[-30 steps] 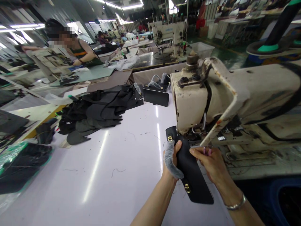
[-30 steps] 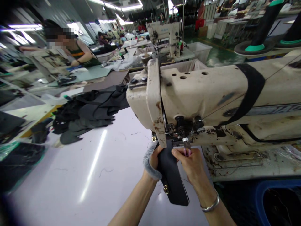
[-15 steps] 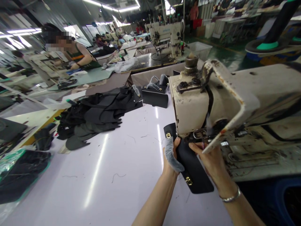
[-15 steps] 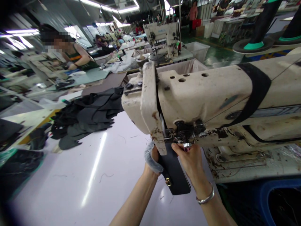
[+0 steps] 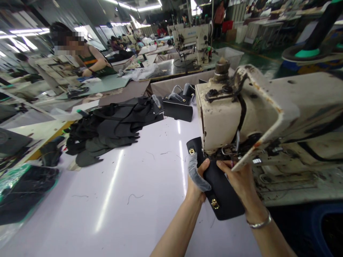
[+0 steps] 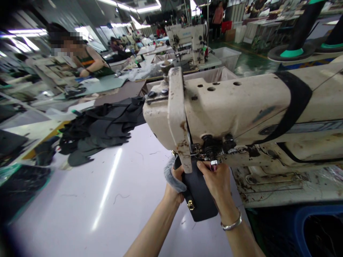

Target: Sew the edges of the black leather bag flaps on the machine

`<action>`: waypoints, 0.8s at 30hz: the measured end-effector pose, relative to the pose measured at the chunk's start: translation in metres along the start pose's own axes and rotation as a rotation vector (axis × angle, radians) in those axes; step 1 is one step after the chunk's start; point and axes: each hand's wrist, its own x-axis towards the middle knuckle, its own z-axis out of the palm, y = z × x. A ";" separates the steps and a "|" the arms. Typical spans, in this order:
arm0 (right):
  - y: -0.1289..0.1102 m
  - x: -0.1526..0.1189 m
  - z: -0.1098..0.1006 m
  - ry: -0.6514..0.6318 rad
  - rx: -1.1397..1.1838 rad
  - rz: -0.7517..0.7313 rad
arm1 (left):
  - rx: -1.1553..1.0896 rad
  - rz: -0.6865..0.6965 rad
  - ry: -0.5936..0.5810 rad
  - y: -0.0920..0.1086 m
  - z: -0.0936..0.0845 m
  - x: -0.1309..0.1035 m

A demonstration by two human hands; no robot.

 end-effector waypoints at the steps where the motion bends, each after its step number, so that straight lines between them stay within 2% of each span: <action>1: -0.001 0.001 0.000 0.010 -0.002 -0.004 | -0.001 0.010 0.003 0.000 0.000 0.001; 10: -0.004 -0.004 0.005 0.065 -0.027 0.013 | 0.097 0.051 0.023 0.015 0.008 0.004; 14: -0.003 -0.007 0.008 0.093 0.014 0.015 | 0.138 0.018 0.026 0.017 0.005 0.009; 21: 0.000 -0.005 0.015 0.101 0.061 0.060 | 0.149 -0.073 -0.082 0.022 -0.008 0.019; 24: 0.003 -0.005 0.017 0.092 0.089 0.075 | 0.214 -0.047 -0.108 0.025 -0.011 0.023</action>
